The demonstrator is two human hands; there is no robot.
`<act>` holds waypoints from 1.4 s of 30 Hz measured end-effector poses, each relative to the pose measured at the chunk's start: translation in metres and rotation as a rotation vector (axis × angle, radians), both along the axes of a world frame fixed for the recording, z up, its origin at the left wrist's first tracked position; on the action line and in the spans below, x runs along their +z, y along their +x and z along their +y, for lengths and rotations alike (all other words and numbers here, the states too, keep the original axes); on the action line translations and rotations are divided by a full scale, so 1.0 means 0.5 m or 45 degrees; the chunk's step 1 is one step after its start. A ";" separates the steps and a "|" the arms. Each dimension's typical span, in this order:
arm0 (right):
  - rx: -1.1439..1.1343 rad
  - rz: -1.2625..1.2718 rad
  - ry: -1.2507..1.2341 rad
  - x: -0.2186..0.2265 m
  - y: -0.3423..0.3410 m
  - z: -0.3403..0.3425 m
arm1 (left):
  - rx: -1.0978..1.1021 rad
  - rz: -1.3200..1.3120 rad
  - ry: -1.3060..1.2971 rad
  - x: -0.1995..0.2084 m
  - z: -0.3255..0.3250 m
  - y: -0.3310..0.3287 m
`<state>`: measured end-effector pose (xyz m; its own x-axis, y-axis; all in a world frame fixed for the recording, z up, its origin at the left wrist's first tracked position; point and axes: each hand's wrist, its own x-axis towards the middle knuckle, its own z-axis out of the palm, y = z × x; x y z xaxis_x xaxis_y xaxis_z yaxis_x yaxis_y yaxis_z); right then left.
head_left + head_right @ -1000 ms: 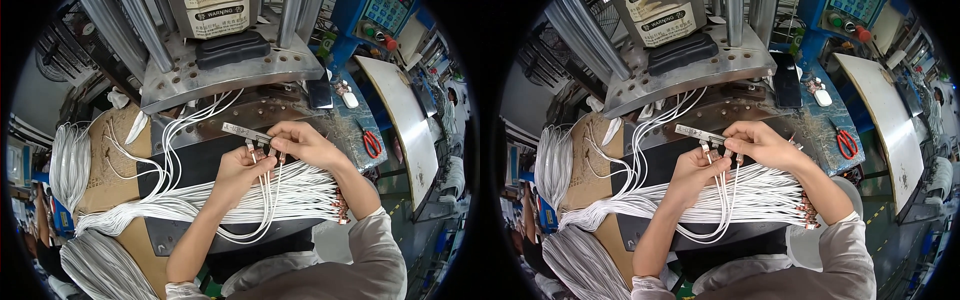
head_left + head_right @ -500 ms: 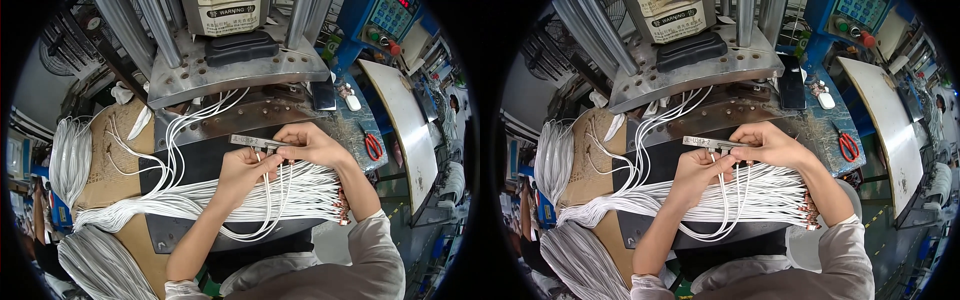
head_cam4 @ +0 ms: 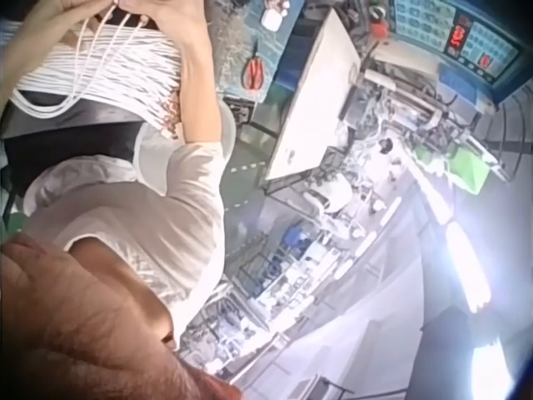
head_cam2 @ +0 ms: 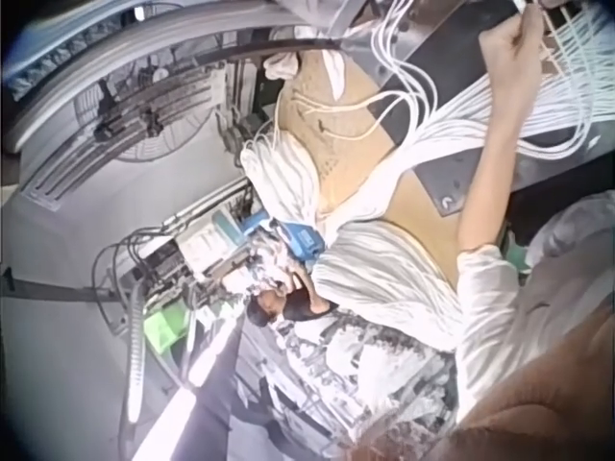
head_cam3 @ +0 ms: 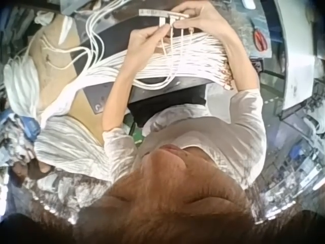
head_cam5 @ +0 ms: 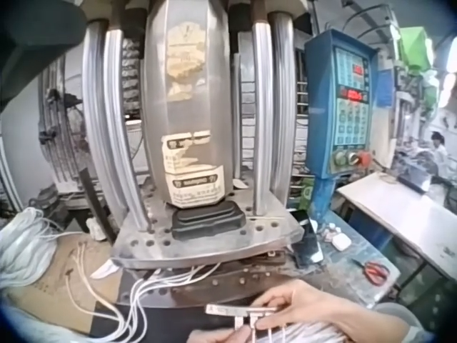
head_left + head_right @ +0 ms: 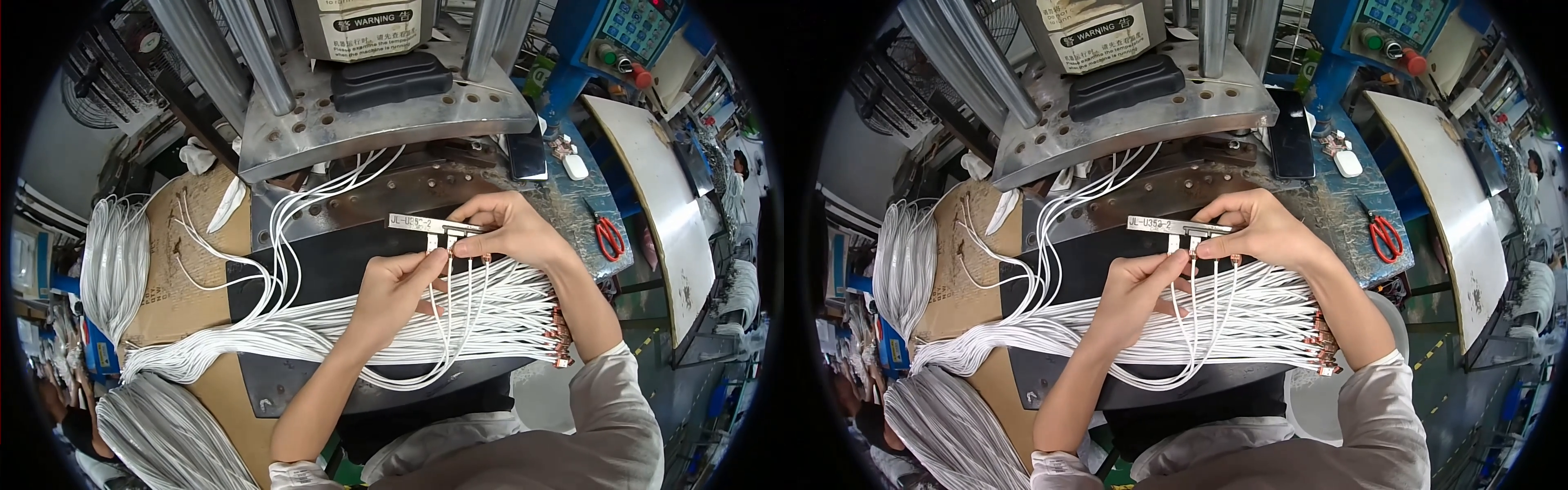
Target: The person fits cable connectors into a metal fixture bar, places the loaded fixture into a pressing machine, operates the press, and removes the processed cables.
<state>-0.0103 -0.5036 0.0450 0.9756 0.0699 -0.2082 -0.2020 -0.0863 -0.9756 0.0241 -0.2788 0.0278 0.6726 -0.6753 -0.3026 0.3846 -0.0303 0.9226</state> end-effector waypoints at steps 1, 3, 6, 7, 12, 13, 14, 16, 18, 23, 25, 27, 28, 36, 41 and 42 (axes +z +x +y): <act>0.008 -0.006 0.002 0.002 0.000 -0.001 | 0.009 0.009 -0.026 -0.006 -0.001 0.000; 0.067 0.050 -0.025 0.008 0.004 -0.004 | 0.030 0.012 -0.078 -0.010 0.002 0.004; 0.205 -0.054 -0.297 0.009 0.052 -0.028 | -0.255 -0.355 0.464 0.042 0.015 0.050; 0.309 -0.167 -0.551 0.006 0.081 -0.044 | -0.397 -0.528 0.738 0.051 0.014 0.062; 0.320 -0.913 -1.266 -0.035 0.122 -0.041 | 0.101 -1.777 0.611 0.025 0.008 0.096; 0.323 -0.927 -1.275 -0.031 0.156 -0.052 | 0.295 -2.125 0.688 0.018 -0.022 0.135; 0.120 -0.565 -1.242 -0.030 0.214 -0.071 | 0.492 -2.464 0.771 0.002 -0.043 0.159; -0.085 -0.235 -1.200 -0.042 0.265 -0.083 | 0.480 -2.452 0.905 -0.026 -0.064 0.178; -0.202 -0.562 -1.298 -0.086 0.292 -0.094 | 0.432 -2.396 1.165 -0.042 -0.089 0.207; -0.442 -1.200 -1.441 -0.133 0.318 -0.112 | 0.344 -2.311 1.108 -0.052 -0.095 0.213; -0.247 -0.744 -1.459 -0.101 0.318 -0.123 | 0.289 -2.087 0.802 -0.026 -0.083 0.199; -0.154 -0.476 -1.450 -0.075 0.294 -0.107 | 0.238 -1.971 0.497 0.022 -0.046 0.150; -0.161 -0.445 -1.443 -0.062 0.263 -0.086 | 0.217 -1.976 0.341 0.058 -0.004 0.091; -0.129 -0.711 -1.537 -0.008 0.034 -0.068 | 0.895 -1.329 0.924 0.065 0.466 0.201; -0.006 -0.640 -1.380 0.021 0.094 -0.034 | 0.643 -1.955 0.633 0.078 0.191 0.078; 0.090 -0.428 -1.148 0.032 0.101 -0.021 | 0.414 -2.022 0.615 0.082 0.143 0.048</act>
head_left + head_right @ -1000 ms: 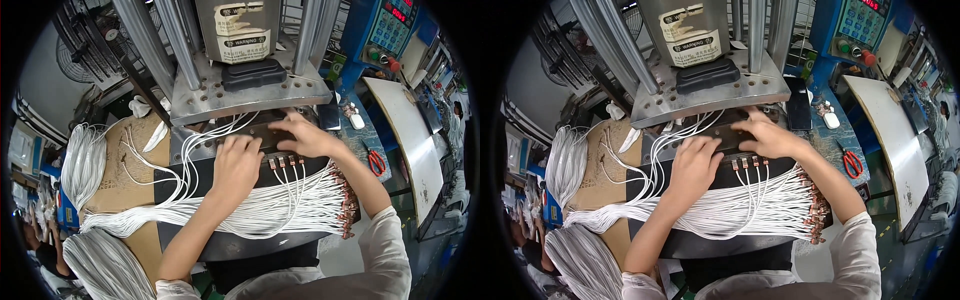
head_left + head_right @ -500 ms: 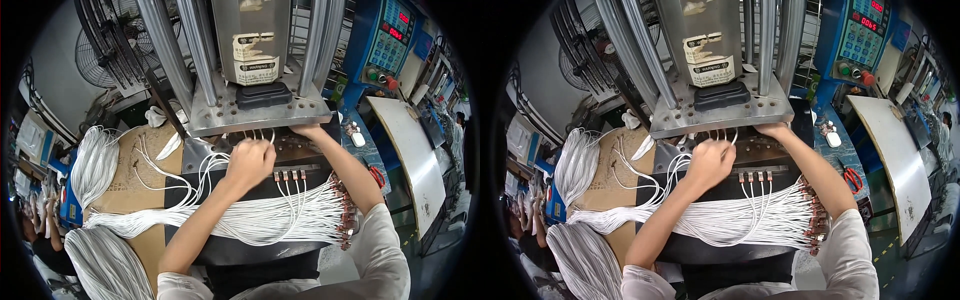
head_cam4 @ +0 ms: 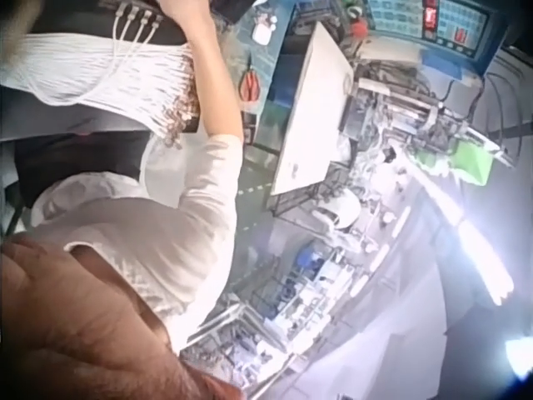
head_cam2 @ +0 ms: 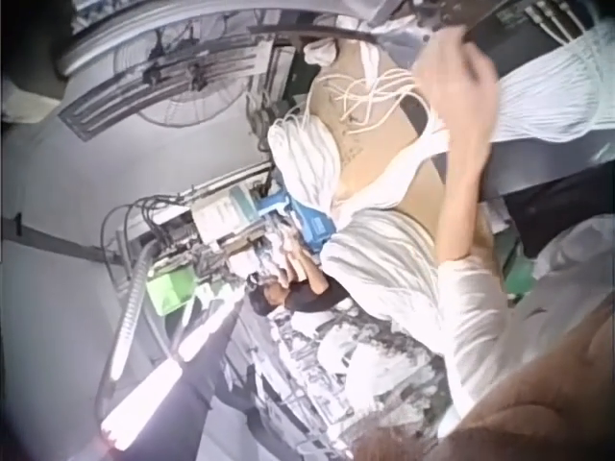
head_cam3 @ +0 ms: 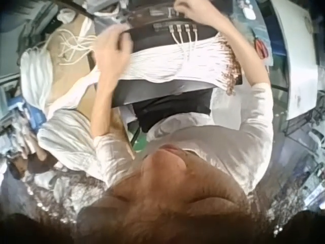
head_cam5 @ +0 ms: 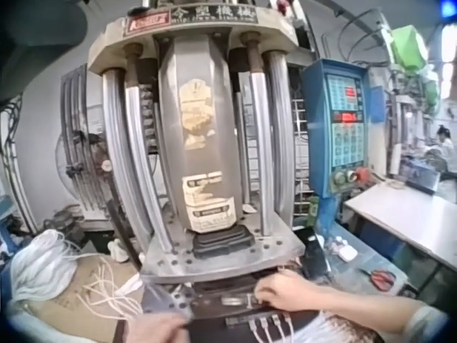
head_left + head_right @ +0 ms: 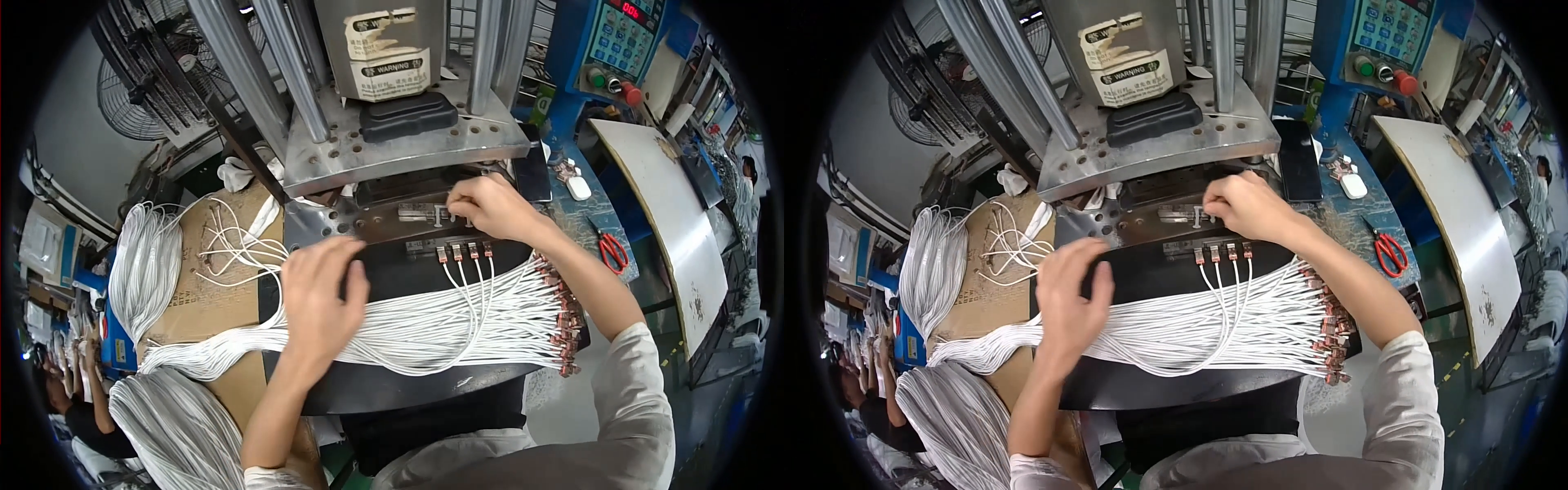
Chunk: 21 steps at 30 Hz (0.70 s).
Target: The person fits cable connectors into a metal fixture bar, places the loaded fixture into a pressing machine, operates the press, and removes the processed cables.
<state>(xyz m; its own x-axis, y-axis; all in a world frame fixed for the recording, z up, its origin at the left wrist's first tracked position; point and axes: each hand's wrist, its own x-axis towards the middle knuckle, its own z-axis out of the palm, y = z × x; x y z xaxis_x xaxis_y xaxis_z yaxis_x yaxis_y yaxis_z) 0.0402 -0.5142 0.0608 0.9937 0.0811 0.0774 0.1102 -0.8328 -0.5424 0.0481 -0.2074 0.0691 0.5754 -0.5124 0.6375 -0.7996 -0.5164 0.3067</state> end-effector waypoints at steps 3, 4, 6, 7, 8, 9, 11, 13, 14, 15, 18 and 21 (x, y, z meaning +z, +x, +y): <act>0.095 0.327 0.148 0.095 -0.081 -0.013 | -0.065 -0.043 0.074 -0.009 -0.014 -0.051; 0.148 0.479 0.223 0.111 -0.100 -0.026 | -0.068 -0.031 0.071 -0.011 -0.008 -0.069; 0.152 0.400 0.128 0.090 -0.126 -0.064 | -0.125 0.083 0.156 -0.022 0.009 -0.102; 0.164 0.310 0.034 0.073 -0.140 -0.082 | -0.164 0.138 0.195 -0.027 0.007 -0.107; 0.182 0.220 -0.061 0.056 -0.148 -0.092 | -0.185 0.150 0.184 -0.036 -0.026 -0.113; 0.174 0.221 -0.064 0.038 -0.149 -0.088 | -0.308 0.208 0.147 -0.033 -0.081 -0.128; 0.183 -0.020 -0.410 -0.018 -0.139 -0.068 | -0.450 0.270 0.107 -0.040 -0.143 -0.138; 0.205 -0.142 -0.570 -0.036 -0.125 -0.048 | -0.358 0.292 0.285 -0.051 -0.165 -0.141; 0.200 -0.090 -0.379 -0.039 -0.118 -0.041 | -0.305 0.304 0.376 -0.054 -0.174 -0.139; 0.195 -0.037 -0.186 -0.041 -0.111 -0.033 | -0.296 0.311 0.383 -0.053 -0.186 -0.130; 0.175 0.130 0.127 -0.027 -0.075 -0.008 | -0.122 0.363 0.622 -0.049 -0.216 -0.100; 0.182 0.333 0.363 -0.001 0.010 -0.005 | -0.183 0.309 0.534 -0.020 -0.200 -0.116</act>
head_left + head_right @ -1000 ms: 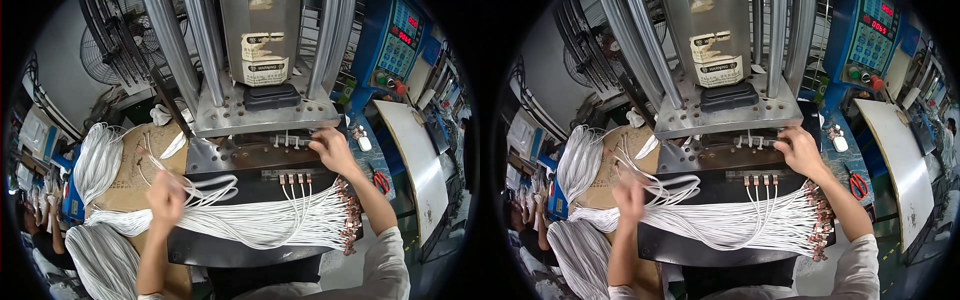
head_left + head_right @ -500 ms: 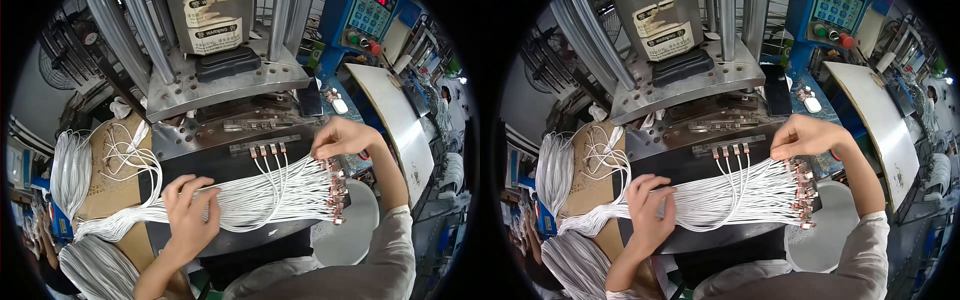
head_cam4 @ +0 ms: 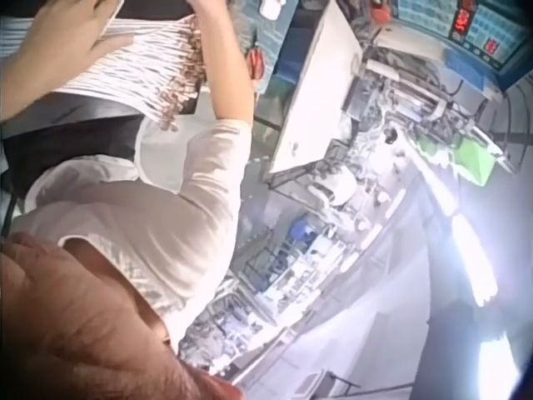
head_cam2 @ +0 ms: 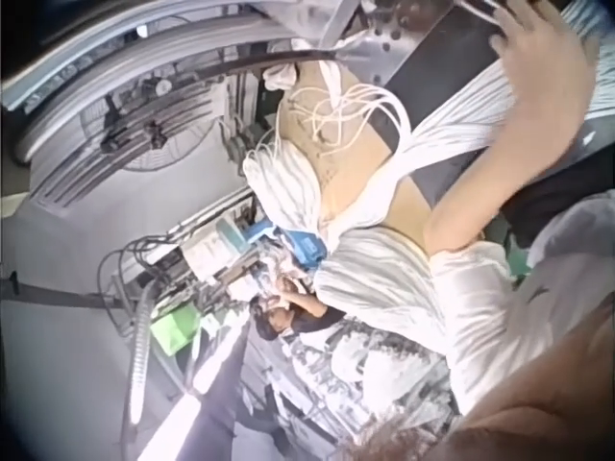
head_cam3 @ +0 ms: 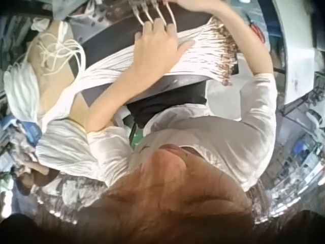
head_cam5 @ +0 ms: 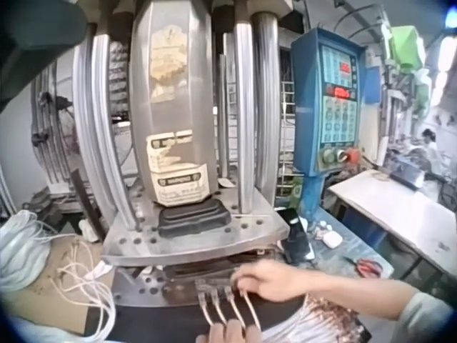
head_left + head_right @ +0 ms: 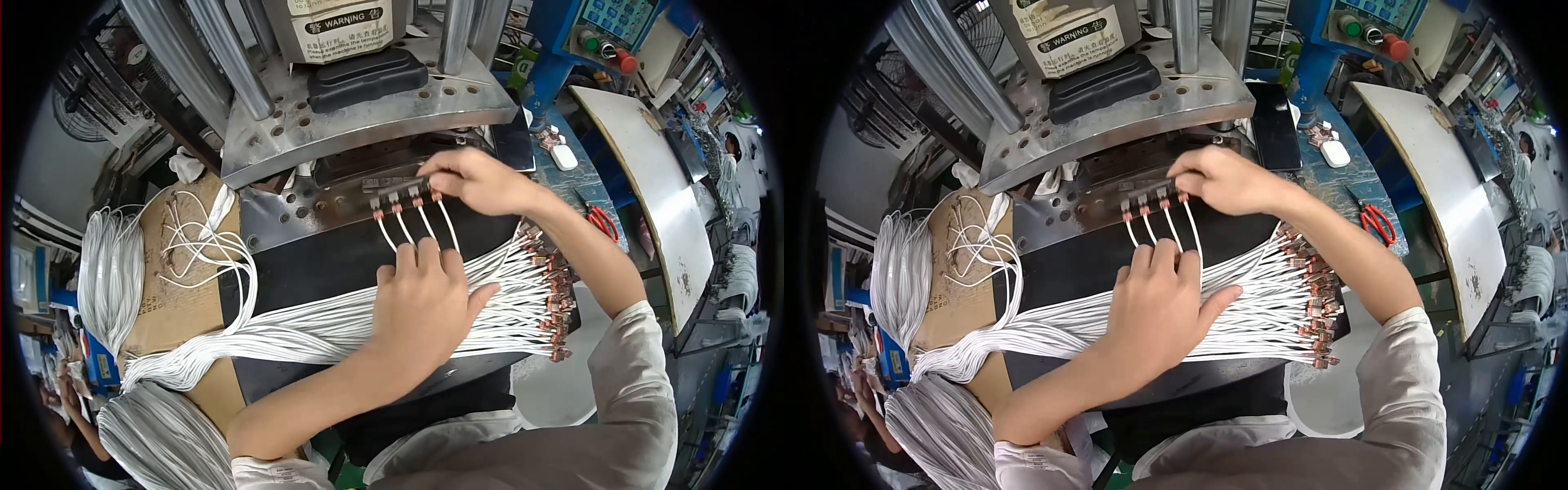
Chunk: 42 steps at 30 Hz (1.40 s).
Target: The person fits cable connectors into a metal fixture bar, places the loaded fixture into a pressing machine, operates the press, and removes the processed cables.
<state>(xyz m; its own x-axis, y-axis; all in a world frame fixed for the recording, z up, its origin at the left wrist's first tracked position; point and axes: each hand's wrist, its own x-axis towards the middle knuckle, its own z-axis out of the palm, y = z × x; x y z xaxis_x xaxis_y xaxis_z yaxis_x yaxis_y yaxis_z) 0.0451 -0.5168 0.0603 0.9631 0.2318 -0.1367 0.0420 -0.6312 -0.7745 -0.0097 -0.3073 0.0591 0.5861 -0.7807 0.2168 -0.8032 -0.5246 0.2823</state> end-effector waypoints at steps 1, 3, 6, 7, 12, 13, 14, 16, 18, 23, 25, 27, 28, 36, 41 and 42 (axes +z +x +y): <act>-0.120 -0.068 0.009 0.003 0.028 0.000 | -0.030 -0.022 -0.055 0.004 0.006 0.001; -0.308 -0.287 -0.263 0.002 0.094 -0.010 | -0.018 -0.185 -0.148 -0.034 -0.016 0.078; -0.079 -0.555 0.352 -0.121 0.227 -0.147 | 0.047 -0.373 -0.361 -0.053 -0.062 0.190; 0.260 -0.630 1.268 -0.141 0.246 -0.165 | 0.047 -0.372 -0.360 -0.058 -0.060 0.198; -0.078 -0.776 0.916 -0.187 0.273 -0.179 | 0.196 -0.322 -0.288 -0.079 -0.037 0.228; -0.035 -0.789 0.879 -0.190 0.270 -0.181 | 0.185 -0.332 -0.302 -0.082 -0.035 0.233; 0.008 -0.802 0.842 -0.190 0.271 -0.183 | 0.173 -0.342 -0.316 -0.084 -0.034 0.237; 0.087 -0.835 0.755 -0.184 0.265 -0.193 | 0.200 -0.307 -0.307 -0.081 -0.040 0.241; 0.160 -0.870 0.665 -0.176 0.257 -0.205 | 0.239 -0.243 -0.282 -0.076 -0.050 0.238; -0.188 -0.552 -1.086 -0.038 0.189 -0.010 | 0.315 -0.153 -0.115 -0.071 -0.019 0.237; -0.248 -0.664 -0.874 -0.044 0.133 0.007 | 0.251 -0.449 -0.238 -0.044 -0.022 0.213; -0.126 -0.597 -0.280 -0.039 0.052 0.021 | 0.219 -0.420 -0.356 -0.005 0.013 0.160; 0.078 -0.530 -0.076 -0.033 -0.023 0.039 | 0.212 -0.114 -0.531 0.010 0.047 0.118; 0.570 0.785 1.328 -0.234 -0.695 0.101 | 0.241 2.260 -1.198 -0.189 0.395 -0.279; -1.484 0.293 1.746 -0.398 -0.675 0.176 | 1.058 2.013 -1.368 -0.391 0.435 -0.356; -1.474 0.290 1.755 -0.411 -0.671 0.183 | 1.244 1.737 -1.385 -0.398 0.418 -0.344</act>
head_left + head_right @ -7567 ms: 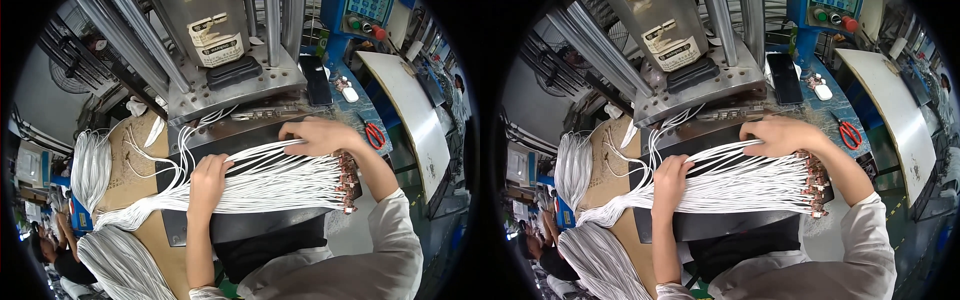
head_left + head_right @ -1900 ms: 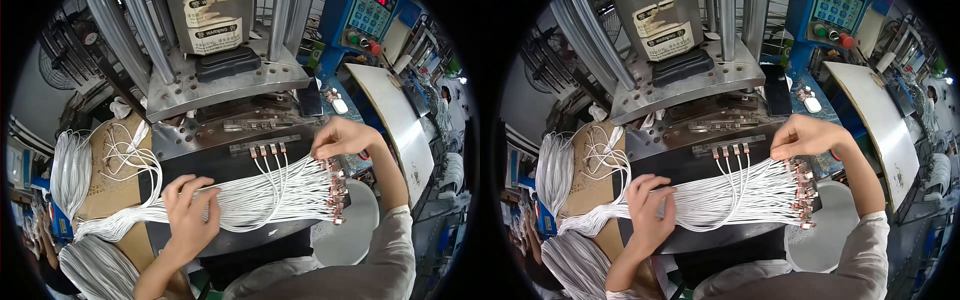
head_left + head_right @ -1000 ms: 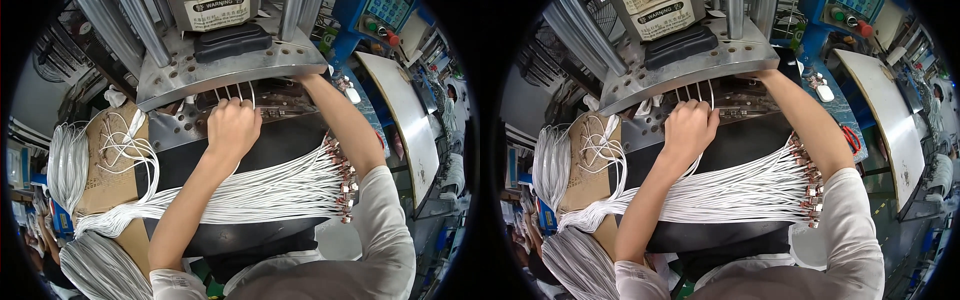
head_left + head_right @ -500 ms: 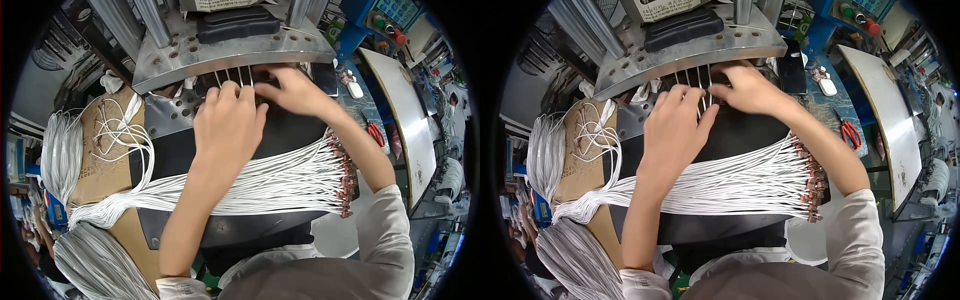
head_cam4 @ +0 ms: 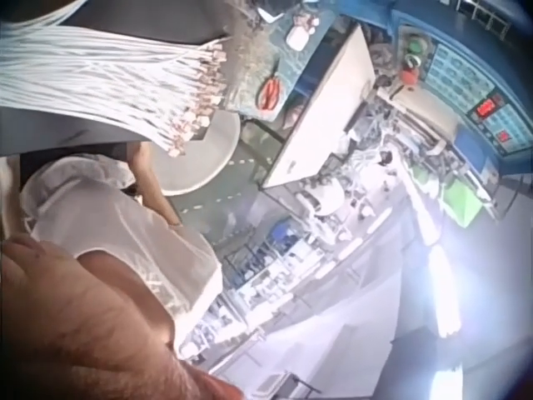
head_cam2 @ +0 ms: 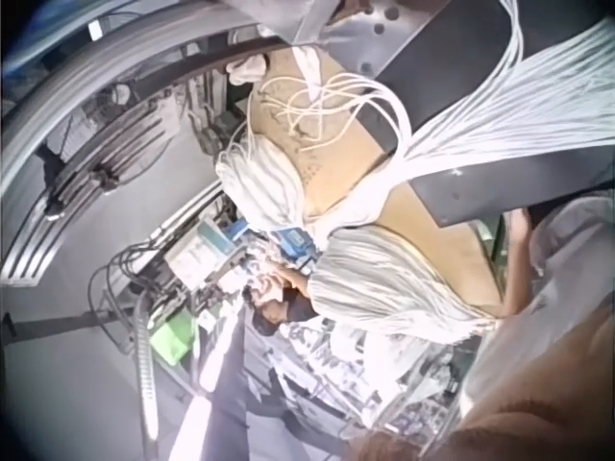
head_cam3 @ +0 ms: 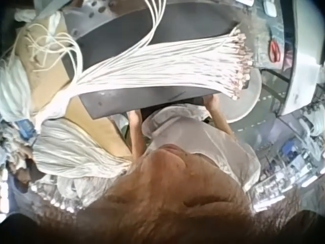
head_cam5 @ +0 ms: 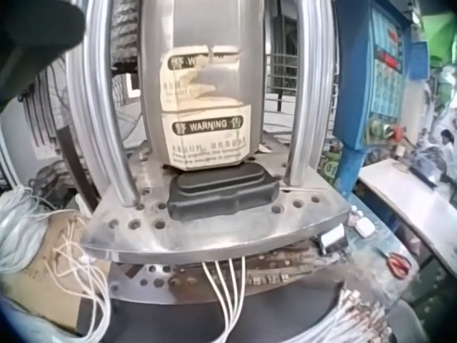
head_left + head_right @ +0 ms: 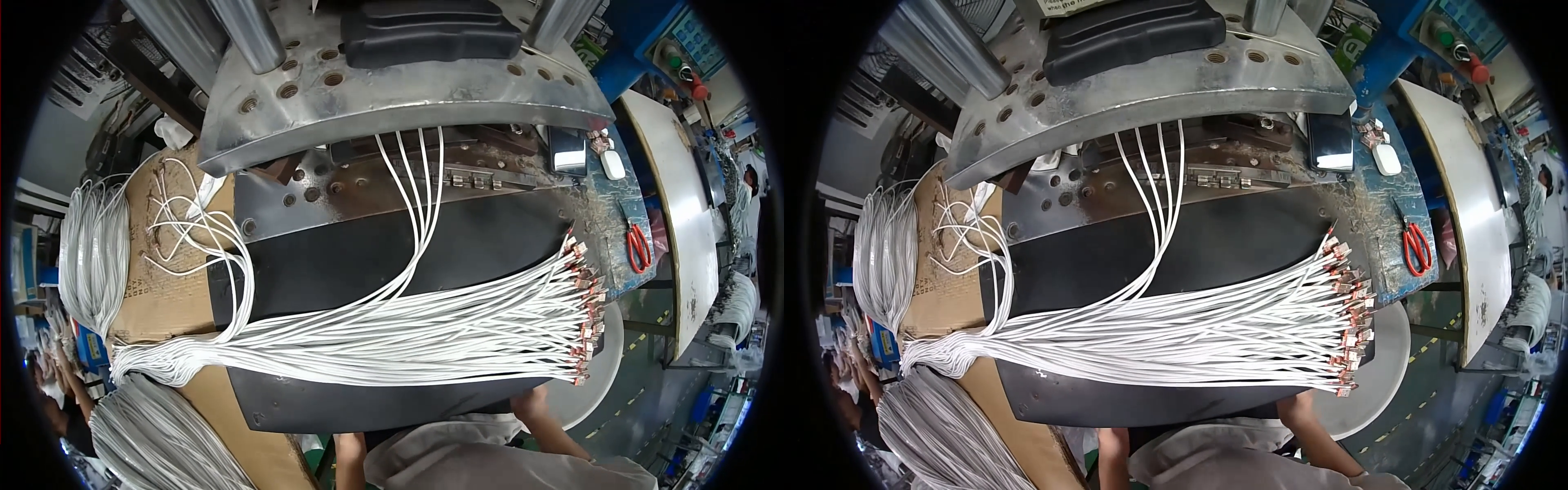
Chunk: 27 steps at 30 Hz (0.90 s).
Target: The person fits cable connectors into a metal fixture bar, places the loaded fixture into a pressing machine, operates the press, and removes the processed cables.
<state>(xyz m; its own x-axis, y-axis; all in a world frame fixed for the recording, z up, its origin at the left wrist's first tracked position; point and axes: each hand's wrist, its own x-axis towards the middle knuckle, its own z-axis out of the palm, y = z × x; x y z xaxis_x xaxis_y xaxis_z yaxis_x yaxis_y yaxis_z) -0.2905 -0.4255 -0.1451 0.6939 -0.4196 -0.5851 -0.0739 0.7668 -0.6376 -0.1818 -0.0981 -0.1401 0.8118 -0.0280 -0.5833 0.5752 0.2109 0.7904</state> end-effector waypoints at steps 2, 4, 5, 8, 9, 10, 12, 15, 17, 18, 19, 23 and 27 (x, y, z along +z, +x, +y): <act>0.401 0.218 -0.827 -0.019 -0.003 0.018 | 0.007 -0.017 0.011 -0.008 -0.011 -0.001; 0.597 0.311 -1.245 -0.024 0.012 0.028 | 0.020 -0.028 0.023 -0.010 -0.018 -0.002; 0.374 0.119 -0.761 -0.017 0.024 0.034 | 0.029 -0.038 0.025 -0.007 -0.020 -0.001; -0.052 -0.244 0.221 -0.008 0.049 0.044 | 0.187 0.075 -0.047 0.004 -0.024 0.000; -0.054 -0.293 0.266 -0.013 0.047 0.045 | 0.194 0.071 -0.049 0.010 -0.025 0.003; -0.056 -0.340 0.312 -0.020 0.042 0.046 | 0.135 0.069 -0.065 0.016 -0.023 0.009; -0.053 -0.386 0.355 -0.040 0.030 0.042 | 0.014 0.066 -0.100 0.023 -0.025 0.017; 0.046 -0.232 0.187 -0.081 0.027 0.044 | 0.139 0.045 -0.048 0.001 -0.015 0.008; 0.351 -0.143 -0.308 -0.018 0.075 0.044 | 0.207 0.039 -0.023 0.022 -0.011 0.027; 0.643 -0.051 -0.812 0.023 0.100 0.043 | -0.216 0.288 -0.074 0.046 0.018 0.045; 0.926 0.041 -1.316 0.057 0.107 0.045 | -0.638 0.533 -0.118 0.102 0.026 0.063; 1.467 -0.244 0.117 0.163 0.097 0.012 | -0.966 -0.583 -0.266 0.333 -0.032 0.160; 1.733 -1.370 -0.995 0.464 0.309 -0.010 | 0.034 -1.126 0.984 0.421 -0.074 0.320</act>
